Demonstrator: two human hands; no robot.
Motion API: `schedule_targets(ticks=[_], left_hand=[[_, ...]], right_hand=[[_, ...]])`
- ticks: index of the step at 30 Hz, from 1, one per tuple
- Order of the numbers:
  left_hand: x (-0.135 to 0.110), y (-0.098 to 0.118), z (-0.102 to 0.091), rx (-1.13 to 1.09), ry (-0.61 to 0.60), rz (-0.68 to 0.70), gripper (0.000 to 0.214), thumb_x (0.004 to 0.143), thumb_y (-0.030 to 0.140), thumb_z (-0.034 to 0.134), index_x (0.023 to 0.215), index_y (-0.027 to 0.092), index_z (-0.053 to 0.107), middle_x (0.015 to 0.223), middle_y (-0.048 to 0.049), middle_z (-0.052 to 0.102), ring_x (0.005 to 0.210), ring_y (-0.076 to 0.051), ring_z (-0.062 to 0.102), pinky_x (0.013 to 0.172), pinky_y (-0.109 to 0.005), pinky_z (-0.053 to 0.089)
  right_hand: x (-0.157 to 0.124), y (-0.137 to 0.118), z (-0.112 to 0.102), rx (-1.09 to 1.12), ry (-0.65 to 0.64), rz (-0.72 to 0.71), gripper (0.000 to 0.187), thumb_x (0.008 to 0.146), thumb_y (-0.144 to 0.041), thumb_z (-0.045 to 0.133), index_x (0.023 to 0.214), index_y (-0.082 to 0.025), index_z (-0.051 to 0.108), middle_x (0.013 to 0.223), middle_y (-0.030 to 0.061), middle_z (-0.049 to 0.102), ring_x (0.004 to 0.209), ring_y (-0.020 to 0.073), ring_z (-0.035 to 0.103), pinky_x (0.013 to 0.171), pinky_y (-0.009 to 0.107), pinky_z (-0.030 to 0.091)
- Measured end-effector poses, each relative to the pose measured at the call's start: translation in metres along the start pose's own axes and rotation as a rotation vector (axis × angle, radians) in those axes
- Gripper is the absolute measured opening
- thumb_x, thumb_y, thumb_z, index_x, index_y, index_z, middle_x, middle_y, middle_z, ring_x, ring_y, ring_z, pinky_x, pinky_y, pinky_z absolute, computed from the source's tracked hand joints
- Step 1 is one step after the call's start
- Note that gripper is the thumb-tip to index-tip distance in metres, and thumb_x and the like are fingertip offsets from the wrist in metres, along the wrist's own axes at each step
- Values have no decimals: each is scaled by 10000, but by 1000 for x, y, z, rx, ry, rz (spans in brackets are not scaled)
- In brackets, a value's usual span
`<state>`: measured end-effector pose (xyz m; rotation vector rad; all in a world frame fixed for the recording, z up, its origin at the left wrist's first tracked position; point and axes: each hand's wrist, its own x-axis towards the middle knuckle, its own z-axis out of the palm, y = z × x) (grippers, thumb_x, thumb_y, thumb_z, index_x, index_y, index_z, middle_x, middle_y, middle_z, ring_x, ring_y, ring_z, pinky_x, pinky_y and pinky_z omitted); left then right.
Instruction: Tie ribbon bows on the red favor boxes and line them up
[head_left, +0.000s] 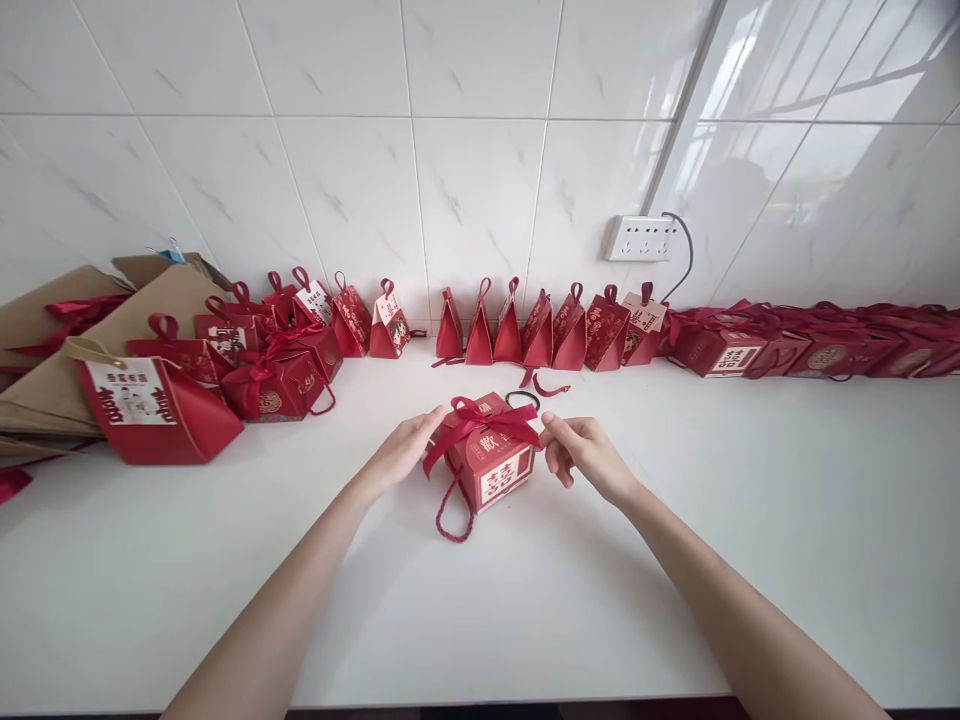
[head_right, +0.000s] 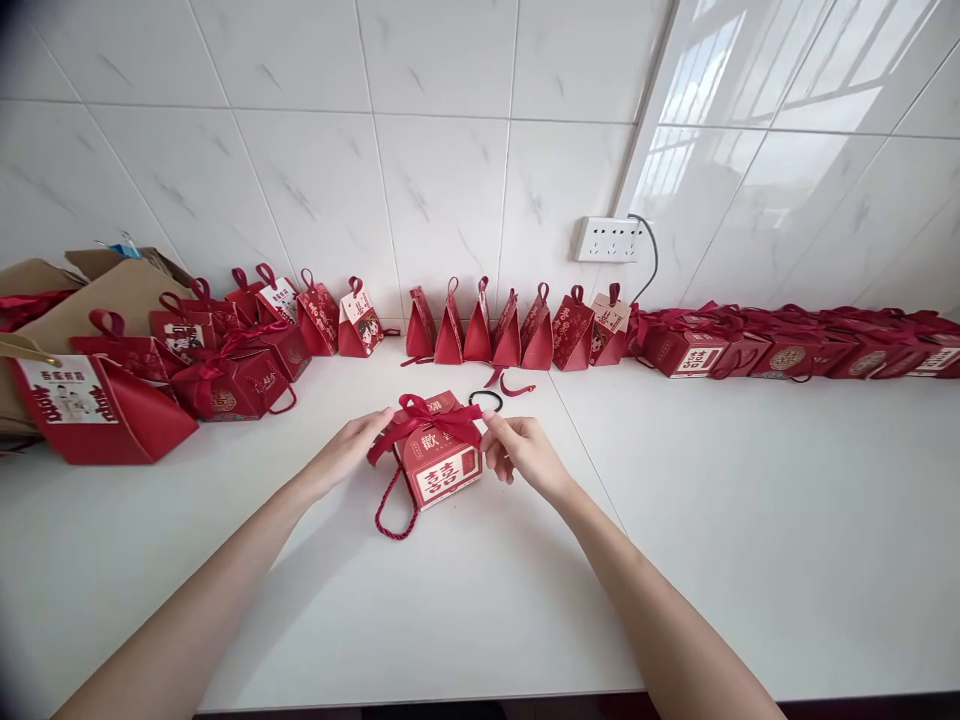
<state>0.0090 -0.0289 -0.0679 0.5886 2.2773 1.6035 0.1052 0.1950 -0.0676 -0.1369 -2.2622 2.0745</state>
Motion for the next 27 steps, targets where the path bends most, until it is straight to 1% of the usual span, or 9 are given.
schedule_targets(ticks=[3,6,9,12,14,16,20,23,27], left_hand=[[-6,9,-12,72,-92,-105,612,793,699,368,736,168,667,728,-59,673,642,-180,588,598,-268,412],[-14,17,-22,126,-262,-262,659,757,739,381,569,151,612,582,-80,639,499,-167,571,529,-263,404],[-22,24,-26,160,-448,-365,622,734,724,463,609,134,614,635,-129,683,475,-179,605,509,-259,410],[-24,25,-24,121,-480,-332,503,723,641,579,716,139,621,727,-129,710,500,-175,625,479,-239,402],[-23,24,-22,61,-440,-284,429,727,584,618,748,156,615,750,-107,710,537,-176,638,471,-232,411],[-21,22,-21,-11,-361,-239,379,737,544,627,718,166,597,695,-75,686,542,-171,633,462,-227,418],[-15,21,-25,-244,-127,-114,319,718,435,667,601,171,532,472,31,478,395,-101,495,401,-200,377],[-11,20,-31,-466,44,-50,276,684,334,688,557,169,506,427,78,301,334,-55,352,350,-175,318],[-7,21,-39,-695,212,-41,219,721,244,635,558,156,517,435,96,200,320,-27,243,323,-141,268]], right_hand=[[-7,-7,5,-91,-14,51,571,731,-685,541,622,-128,609,407,0,543,278,70,444,346,196,358],[-11,-11,10,-92,-46,64,561,713,-687,558,669,-131,624,400,-8,551,288,85,485,350,186,383],[-9,-10,12,-40,-10,44,538,723,-683,548,679,-148,583,390,-25,542,288,89,497,340,175,378],[-4,-5,10,11,38,55,520,734,-677,542,652,-164,524,379,-38,521,278,86,482,333,174,361],[0,-2,8,48,33,46,513,719,-665,572,609,-175,469,395,-46,516,281,76,468,340,178,356],[2,0,7,81,-8,17,516,709,-645,600,571,-177,431,411,-56,501,289,60,449,356,181,354],[2,0,3,190,-51,-12,483,696,-578,662,561,-171,441,386,-91,401,295,37,401,371,176,320],[2,-6,-7,376,25,-1,443,626,-508,740,574,-176,450,374,-123,295,291,18,304,345,164,250],[5,-14,-28,548,146,-76,361,631,-408,712,546,-205,426,386,-138,149,315,25,114,318,176,155]])
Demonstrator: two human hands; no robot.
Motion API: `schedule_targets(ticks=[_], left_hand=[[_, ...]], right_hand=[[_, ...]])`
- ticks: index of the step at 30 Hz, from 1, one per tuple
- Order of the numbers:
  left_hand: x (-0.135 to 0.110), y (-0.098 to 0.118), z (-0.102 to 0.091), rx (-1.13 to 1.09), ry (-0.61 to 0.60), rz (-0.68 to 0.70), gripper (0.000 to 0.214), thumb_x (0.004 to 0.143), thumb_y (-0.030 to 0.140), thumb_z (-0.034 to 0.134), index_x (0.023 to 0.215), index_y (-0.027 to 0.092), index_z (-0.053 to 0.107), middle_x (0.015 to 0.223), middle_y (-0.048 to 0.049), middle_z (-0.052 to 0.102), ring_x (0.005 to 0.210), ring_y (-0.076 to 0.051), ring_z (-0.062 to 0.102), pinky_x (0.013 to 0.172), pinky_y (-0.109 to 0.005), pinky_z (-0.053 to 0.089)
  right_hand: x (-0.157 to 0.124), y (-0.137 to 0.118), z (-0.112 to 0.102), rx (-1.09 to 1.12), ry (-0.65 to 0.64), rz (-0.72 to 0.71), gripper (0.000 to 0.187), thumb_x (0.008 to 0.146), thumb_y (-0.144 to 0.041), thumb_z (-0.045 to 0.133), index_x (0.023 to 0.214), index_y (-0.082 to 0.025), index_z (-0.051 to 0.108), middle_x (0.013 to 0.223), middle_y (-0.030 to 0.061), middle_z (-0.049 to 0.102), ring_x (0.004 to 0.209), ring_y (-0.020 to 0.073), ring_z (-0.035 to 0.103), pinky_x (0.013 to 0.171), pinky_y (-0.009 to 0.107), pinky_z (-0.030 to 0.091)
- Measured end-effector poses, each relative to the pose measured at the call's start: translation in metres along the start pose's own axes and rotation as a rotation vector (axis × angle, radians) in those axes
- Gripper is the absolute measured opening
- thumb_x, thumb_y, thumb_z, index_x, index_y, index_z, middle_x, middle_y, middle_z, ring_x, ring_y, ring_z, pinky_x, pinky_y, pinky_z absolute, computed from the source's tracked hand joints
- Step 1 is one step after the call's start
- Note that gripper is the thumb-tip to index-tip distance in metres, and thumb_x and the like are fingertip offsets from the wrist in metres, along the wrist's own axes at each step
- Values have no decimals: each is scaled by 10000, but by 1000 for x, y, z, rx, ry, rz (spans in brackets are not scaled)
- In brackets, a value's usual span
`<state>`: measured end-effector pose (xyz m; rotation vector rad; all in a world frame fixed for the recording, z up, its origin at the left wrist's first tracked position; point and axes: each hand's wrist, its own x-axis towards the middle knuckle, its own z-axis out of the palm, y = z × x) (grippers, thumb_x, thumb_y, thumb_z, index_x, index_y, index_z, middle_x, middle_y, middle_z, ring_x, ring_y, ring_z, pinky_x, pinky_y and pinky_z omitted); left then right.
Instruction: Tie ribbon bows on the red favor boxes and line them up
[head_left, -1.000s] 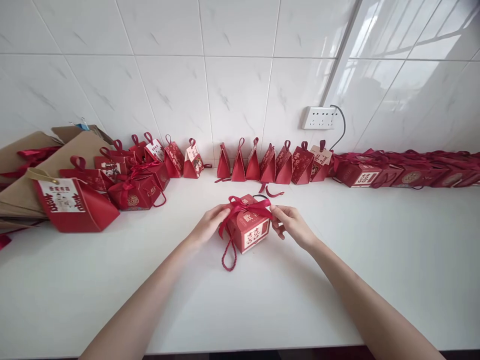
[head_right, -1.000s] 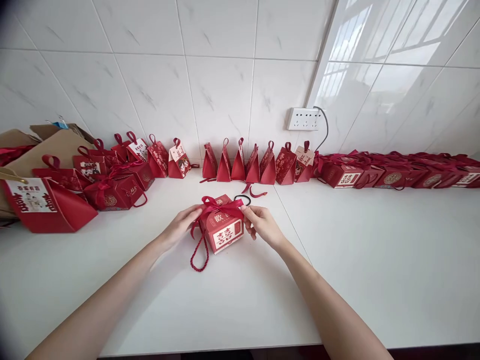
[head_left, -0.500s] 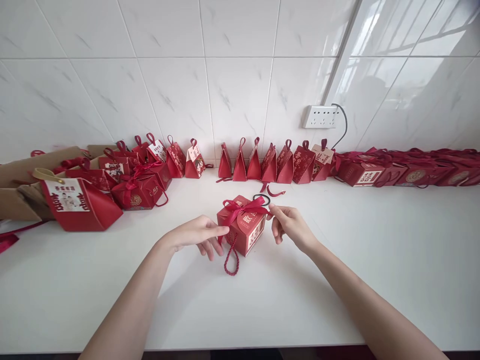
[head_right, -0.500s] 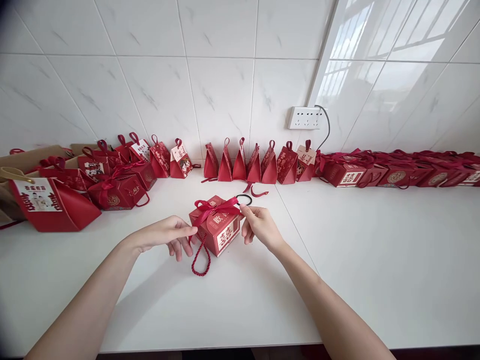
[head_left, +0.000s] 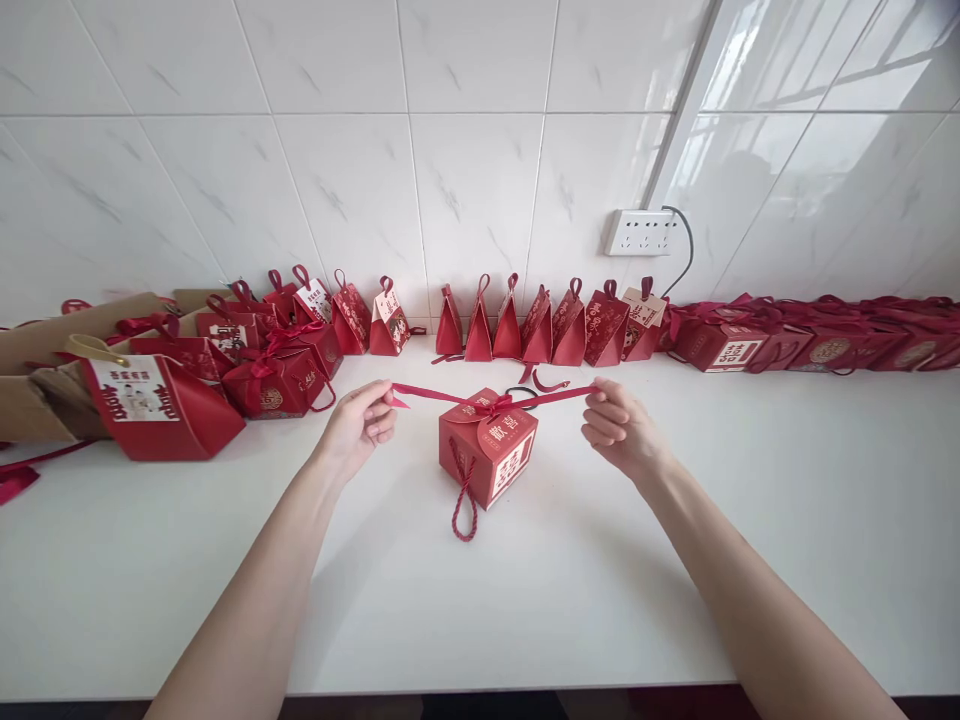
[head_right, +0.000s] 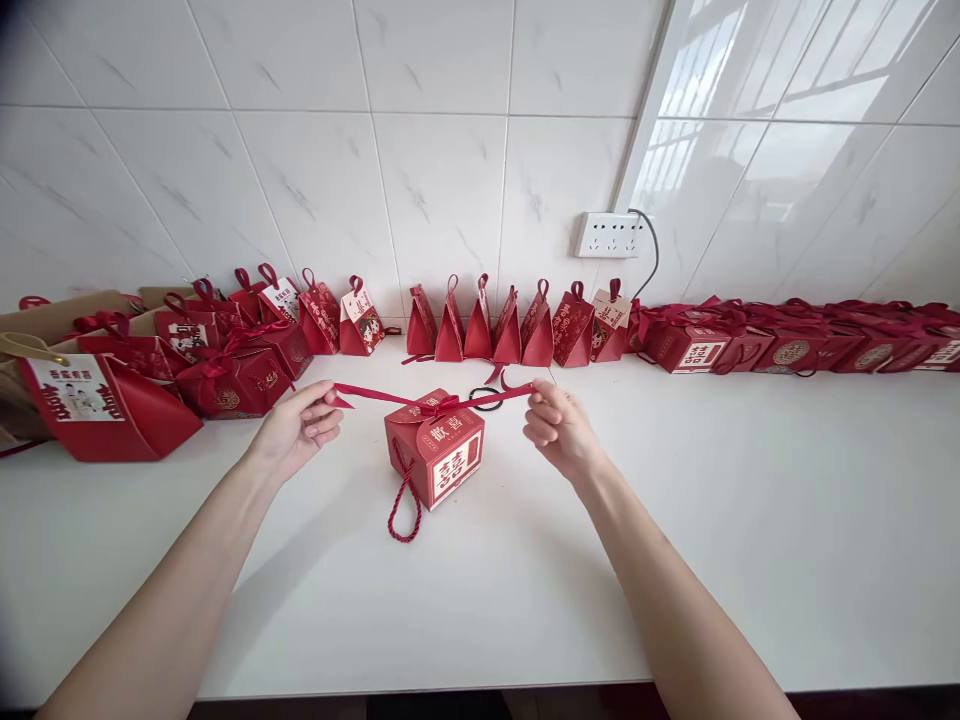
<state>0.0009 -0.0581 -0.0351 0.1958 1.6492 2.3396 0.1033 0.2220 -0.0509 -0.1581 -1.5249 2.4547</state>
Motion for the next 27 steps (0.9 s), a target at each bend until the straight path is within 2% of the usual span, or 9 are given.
schedule_targets(ticks=[3,5,7,11,16,19,22,27], left_hand=[[2,6,-3,-140,69,15,215,779,229,600,596,154,516,450,92,233,325,-23,247,317,-127,253],[4,10,-5,-210,82,47,207,803,261,609,646,164,515,500,68,361,364,-29,337,317,-120,249],[6,11,-7,-273,97,97,218,808,308,627,681,179,505,604,33,485,466,-53,472,351,-120,309],[10,9,-10,-394,131,151,244,841,332,586,669,191,486,679,11,548,649,-114,592,574,-213,507],[8,7,-10,-523,121,147,276,861,270,519,610,184,446,757,-8,611,753,-140,620,681,-278,528],[8,9,-11,-539,138,154,265,829,259,563,605,185,441,749,8,615,717,-121,612,662,-250,518],[10,9,-13,-526,166,136,268,789,257,610,600,186,434,718,22,608,661,-107,596,639,-238,511],[13,8,-13,-554,271,80,256,796,221,555,567,180,446,663,28,594,609,-96,574,624,-234,503]], right_hand=[[1,-13,-13,-26,41,-131,353,724,-378,583,496,-224,362,398,-122,58,348,55,13,336,201,101],[-1,-21,-20,-97,100,-236,369,781,-365,493,473,-225,344,393,-109,37,364,73,-13,365,216,84],[-5,-28,-26,-170,169,-335,394,810,-364,437,455,-225,335,384,-102,19,377,85,-30,390,228,68],[-13,-36,-30,-234,248,-473,402,795,-381,427,446,-227,299,386,-107,-38,411,91,-97,396,235,20],[-17,-40,-30,-182,258,-571,397,769,-369,448,451,-224,259,394,-114,-82,426,85,-154,388,238,-48],[-16,-40,-32,-235,271,-578,426,797,-394,411,445,-221,243,393,-112,-110,426,83,-160,395,241,-55],[-14,-38,-38,-270,217,-479,441,815,-413,384,439,-219,261,375,-111,-101,394,78,-135,389,243,-23],[-11,-41,-36,-255,181,-392,450,813,-462,386,445,-224,283,396,-109,-110,373,71,-116,363,233,4]])
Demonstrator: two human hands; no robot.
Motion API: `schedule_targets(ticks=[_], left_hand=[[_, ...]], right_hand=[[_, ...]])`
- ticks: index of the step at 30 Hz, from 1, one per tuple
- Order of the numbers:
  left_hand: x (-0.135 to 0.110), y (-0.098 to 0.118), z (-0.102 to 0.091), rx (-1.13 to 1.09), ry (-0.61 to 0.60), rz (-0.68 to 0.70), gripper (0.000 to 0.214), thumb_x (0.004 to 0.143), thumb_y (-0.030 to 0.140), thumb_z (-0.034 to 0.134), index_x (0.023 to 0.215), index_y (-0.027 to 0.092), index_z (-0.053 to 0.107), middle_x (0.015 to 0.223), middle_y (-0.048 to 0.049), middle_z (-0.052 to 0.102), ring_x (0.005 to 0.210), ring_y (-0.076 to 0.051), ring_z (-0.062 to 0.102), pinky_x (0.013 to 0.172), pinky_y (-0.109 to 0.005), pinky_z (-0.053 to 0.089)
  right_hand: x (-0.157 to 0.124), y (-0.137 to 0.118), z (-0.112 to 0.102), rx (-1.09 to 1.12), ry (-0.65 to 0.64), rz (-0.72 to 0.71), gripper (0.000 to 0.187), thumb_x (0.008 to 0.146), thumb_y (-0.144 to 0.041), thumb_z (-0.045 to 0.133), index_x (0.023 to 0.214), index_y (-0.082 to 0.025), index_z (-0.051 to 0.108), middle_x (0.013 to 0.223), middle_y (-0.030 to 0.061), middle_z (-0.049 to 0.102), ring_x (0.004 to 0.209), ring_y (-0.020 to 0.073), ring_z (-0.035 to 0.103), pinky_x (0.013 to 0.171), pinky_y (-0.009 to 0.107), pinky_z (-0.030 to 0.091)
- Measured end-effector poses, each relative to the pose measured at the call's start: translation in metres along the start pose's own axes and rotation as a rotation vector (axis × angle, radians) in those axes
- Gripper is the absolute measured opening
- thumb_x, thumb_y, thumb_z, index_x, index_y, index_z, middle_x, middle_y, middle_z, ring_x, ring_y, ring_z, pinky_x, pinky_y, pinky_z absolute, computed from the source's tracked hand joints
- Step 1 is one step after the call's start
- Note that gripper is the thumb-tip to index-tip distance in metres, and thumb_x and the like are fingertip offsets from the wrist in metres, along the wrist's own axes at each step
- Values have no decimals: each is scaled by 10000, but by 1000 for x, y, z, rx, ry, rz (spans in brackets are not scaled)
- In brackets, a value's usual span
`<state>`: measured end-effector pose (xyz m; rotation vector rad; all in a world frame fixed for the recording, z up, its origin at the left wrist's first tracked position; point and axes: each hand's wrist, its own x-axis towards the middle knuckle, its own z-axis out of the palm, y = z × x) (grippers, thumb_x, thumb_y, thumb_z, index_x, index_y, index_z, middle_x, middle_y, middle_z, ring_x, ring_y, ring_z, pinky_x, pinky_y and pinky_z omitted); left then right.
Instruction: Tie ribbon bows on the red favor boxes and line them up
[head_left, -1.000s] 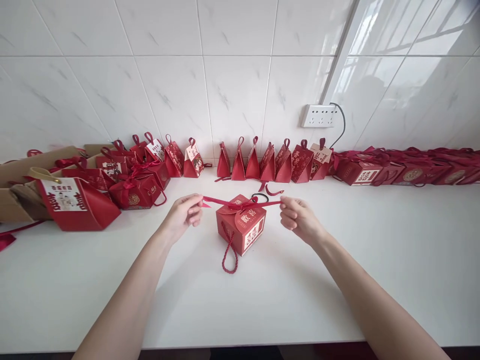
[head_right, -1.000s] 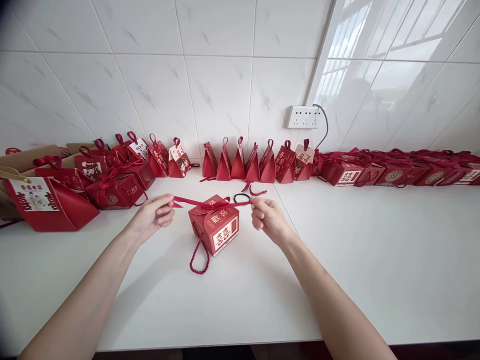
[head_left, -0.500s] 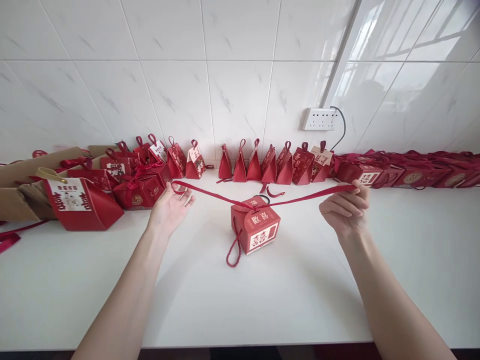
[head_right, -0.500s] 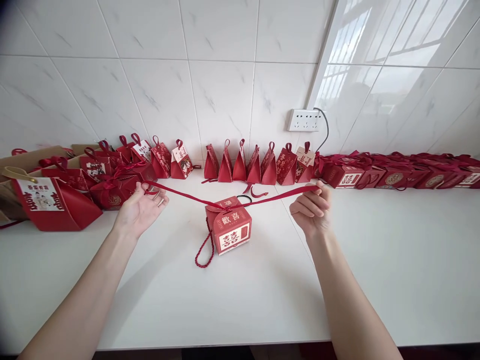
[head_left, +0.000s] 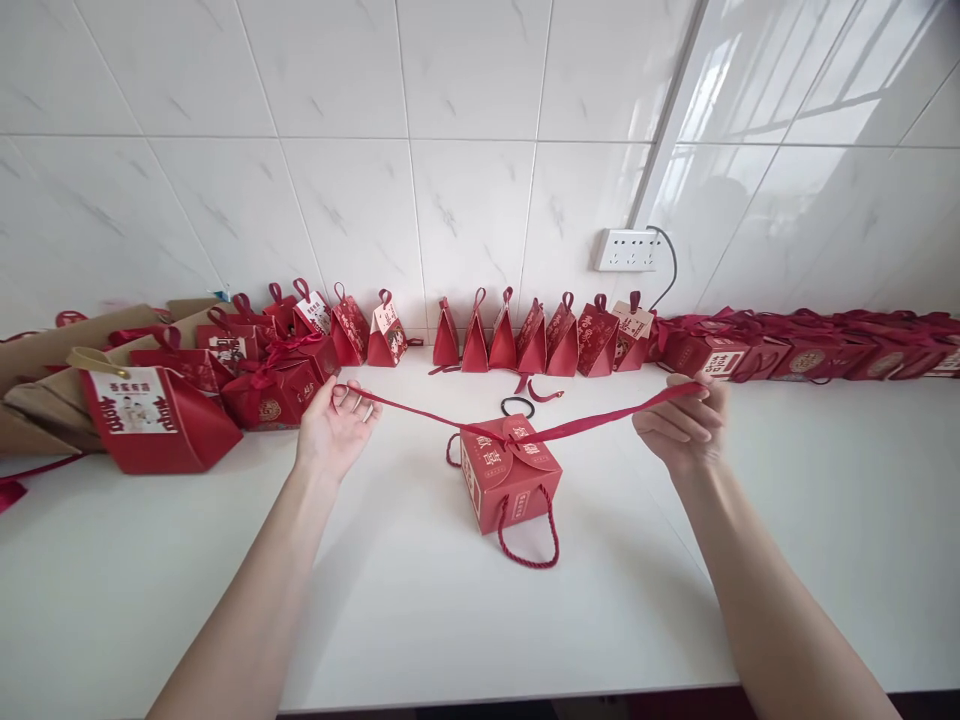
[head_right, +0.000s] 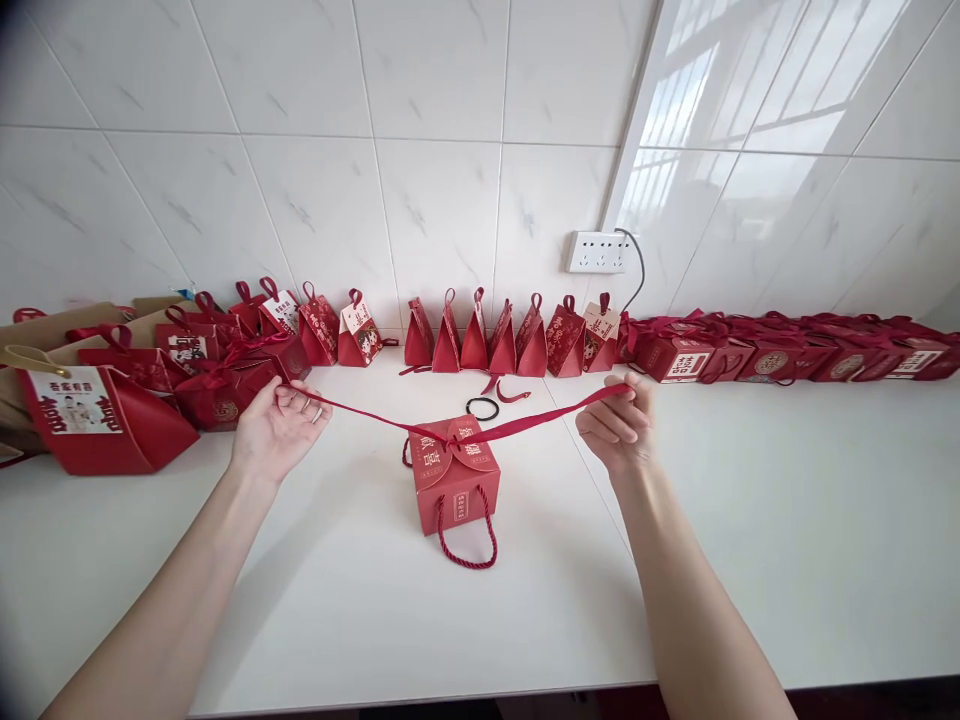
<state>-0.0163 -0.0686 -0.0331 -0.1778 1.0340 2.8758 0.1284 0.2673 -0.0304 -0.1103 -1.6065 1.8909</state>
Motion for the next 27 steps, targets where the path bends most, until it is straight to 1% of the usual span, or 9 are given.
schedule_targets(ticks=[3,6,8,11,15,19,23,25,27], left_hand=[[-6,1,14,44,-85,38,186,819,268,500,690,177,598,826,-18,656,733,-119,609,683,-253,515],[-19,6,45,196,-337,187,235,763,298,537,898,165,677,1009,-69,655,864,-164,613,741,-279,512],[-30,9,72,391,-469,336,306,697,265,621,979,166,681,955,-69,662,833,-175,611,744,-288,498],[-44,12,110,758,-575,553,366,668,249,695,1026,174,687,795,-37,658,764,-175,602,763,-300,473],[-58,15,140,998,-723,612,342,732,273,650,1060,181,679,790,-39,663,753,-179,606,792,-327,474],[-66,19,149,1010,-753,566,366,781,307,593,1118,175,647,775,-39,669,745,-176,617,779,-333,501],[-70,21,148,976,-733,530,365,786,313,574,1112,166,645,795,-44,679,789,-168,629,805,-313,514],[-69,23,141,970,-686,550,370,775,319,576,1104,166,647,779,-43,675,776,-169,634,796,-312,518],[-64,30,128,990,-613,578,387,769,333,571,1114,171,638,781,-42,671,740,-176,638,779,-329,523]], right_hand=[[6,-19,19,107,-77,55,386,771,-449,515,487,-236,364,397,-118,-29,346,58,-43,328,207,47],[18,-46,50,183,-188,101,321,694,-400,679,544,-221,459,383,-123,122,322,39,110,306,182,155],[28,-63,74,159,-256,106,338,666,-382,738,548,-196,481,385,-114,218,325,29,213,312,175,231],[39,-84,108,35,-352,118,336,696,-368,740,555,-159,518,394,-93,317,330,29,331,329,169,310],[41,-99,136,-136,-436,130,276,781,-316,668,598,-126,591,396,-64,409,328,37,407,332,155,345],[36,-104,146,-173,-485,115,285,772,-334,674,599,-123,594,402,-57,434,335,45,434,340,157,366],[30,-102,147,-203,-484,125,276,781,-330,659,621,-117,588,404,-66,431,330,37,415,353,160,359],[26,-101,140,-203,-504,112,285,782,-351,652,636,-116,586,407,-72,429,326,34,410,356,160,340],[22,-102,122,-199,-525,75,325,766,-407,659,632,-124,571,407,-77,424,322,34,412,354,163,313]])
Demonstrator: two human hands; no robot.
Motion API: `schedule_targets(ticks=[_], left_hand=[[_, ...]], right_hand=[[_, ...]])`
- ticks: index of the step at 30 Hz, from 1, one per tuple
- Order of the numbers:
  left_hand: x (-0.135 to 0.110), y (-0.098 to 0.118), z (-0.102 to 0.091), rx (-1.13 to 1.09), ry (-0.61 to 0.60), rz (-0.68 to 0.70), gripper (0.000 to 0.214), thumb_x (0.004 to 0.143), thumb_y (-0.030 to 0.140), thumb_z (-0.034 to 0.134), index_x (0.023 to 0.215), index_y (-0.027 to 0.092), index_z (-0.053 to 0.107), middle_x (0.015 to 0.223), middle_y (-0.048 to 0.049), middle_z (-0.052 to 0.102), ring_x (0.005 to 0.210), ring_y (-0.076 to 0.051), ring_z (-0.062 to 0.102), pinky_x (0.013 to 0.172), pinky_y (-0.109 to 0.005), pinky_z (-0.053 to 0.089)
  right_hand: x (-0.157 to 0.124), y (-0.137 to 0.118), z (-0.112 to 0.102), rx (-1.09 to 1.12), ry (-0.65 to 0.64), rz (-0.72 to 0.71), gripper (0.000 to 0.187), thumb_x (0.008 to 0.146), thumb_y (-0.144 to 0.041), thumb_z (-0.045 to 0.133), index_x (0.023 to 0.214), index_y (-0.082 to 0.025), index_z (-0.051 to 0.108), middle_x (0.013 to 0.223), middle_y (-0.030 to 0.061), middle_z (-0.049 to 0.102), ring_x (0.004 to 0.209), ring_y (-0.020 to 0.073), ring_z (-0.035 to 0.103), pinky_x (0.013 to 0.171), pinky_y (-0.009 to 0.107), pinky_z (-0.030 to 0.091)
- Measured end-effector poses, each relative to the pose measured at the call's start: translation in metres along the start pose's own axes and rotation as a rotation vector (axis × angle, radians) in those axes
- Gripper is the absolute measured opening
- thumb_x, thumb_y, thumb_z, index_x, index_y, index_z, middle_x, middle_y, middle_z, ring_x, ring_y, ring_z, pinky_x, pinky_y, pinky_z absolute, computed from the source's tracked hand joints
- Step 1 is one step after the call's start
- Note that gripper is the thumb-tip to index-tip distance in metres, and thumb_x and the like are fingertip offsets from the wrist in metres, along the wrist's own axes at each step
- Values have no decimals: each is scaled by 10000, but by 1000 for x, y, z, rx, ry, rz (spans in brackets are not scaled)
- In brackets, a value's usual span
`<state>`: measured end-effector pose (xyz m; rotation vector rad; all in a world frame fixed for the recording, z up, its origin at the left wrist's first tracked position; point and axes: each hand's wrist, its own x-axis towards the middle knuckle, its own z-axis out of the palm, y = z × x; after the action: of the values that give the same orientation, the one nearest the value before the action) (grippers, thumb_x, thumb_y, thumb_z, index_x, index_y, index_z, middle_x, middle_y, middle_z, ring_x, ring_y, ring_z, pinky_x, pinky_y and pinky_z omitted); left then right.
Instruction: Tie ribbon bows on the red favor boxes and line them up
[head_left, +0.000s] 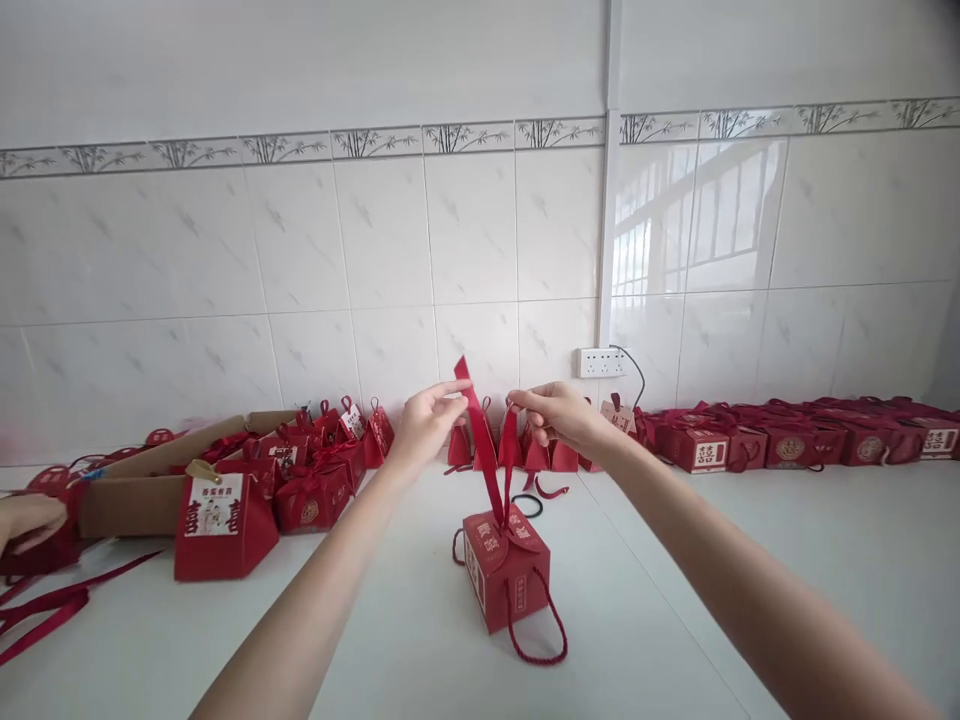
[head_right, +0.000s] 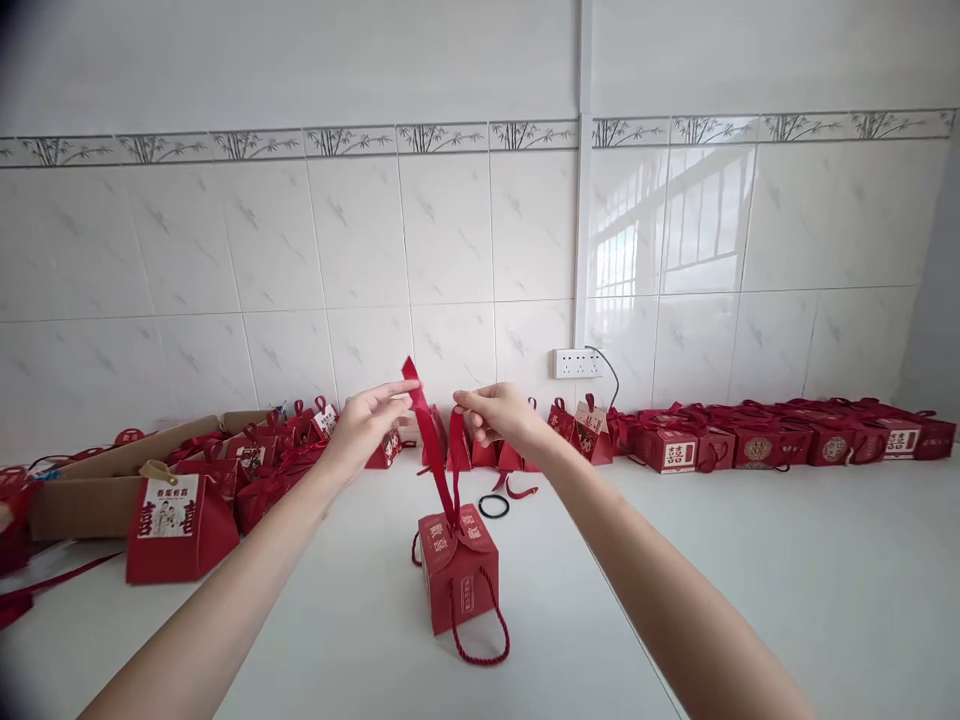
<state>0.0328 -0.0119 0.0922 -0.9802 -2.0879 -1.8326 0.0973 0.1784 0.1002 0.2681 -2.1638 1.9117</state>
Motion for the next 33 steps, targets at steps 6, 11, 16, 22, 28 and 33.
schedule_targets(ticks=[6,11,16,22,28,33], left_hand=[[-24,-51,-52,645,294,-2,306,733,173,540,1019,157,647,1222,-117,570,1190,-294,493,1045,-455,364],[-50,-77,-19,813,-225,158,181,808,171,487,850,182,663,1093,-68,612,1080,-225,552,1006,-393,405],[-67,-76,36,880,-465,110,163,844,233,505,869,177,657,1027,-64,604,1022,-220,553,912,-374,447],[-68,-73,48,989,-483,30,139,811,185,520,753,175,645,1010,-65,611,1026,-243,538,868,-391,445],[-67,-67,64,1069,-441,-57,103,729,80,532,709,146,609,956,-121,605,1012,-293,532,802,-394,457],[-69,-73,61,1000,-426,-74,99,744,130,555,654,168,568,969,-80,584,994,-242,548,790,-318,471]], right_hand=[[-58,8,-63,-257,-631,132,502,680,-605,662,545,-127,587,341,-41,444,301,56,415,356,188,310],[-57,47,-32,-524,-317,206,313,791,-432,609,691,-136,632,578,23,592,490,110,563,421,205,423],[-39,97,20,-978,-162,-10,183,821,-190,534,856,-181,714,887,49,654,687,127,602,565,208,429],[-35,106,25,-1091,-221,-64,287,818,-128,489,947,-216,730,948,61,644,776,149,586,631,220,369],[-26,104,31,-1173,-324,-80,215,758,-120,520,814,-170,722,792,63,657,711,163,566,547,235,283],[-21,105,34,-1174,-351,-79,90,717,-144,553,676,-138,632,670,50,610,600,145,507,506,244,232]])
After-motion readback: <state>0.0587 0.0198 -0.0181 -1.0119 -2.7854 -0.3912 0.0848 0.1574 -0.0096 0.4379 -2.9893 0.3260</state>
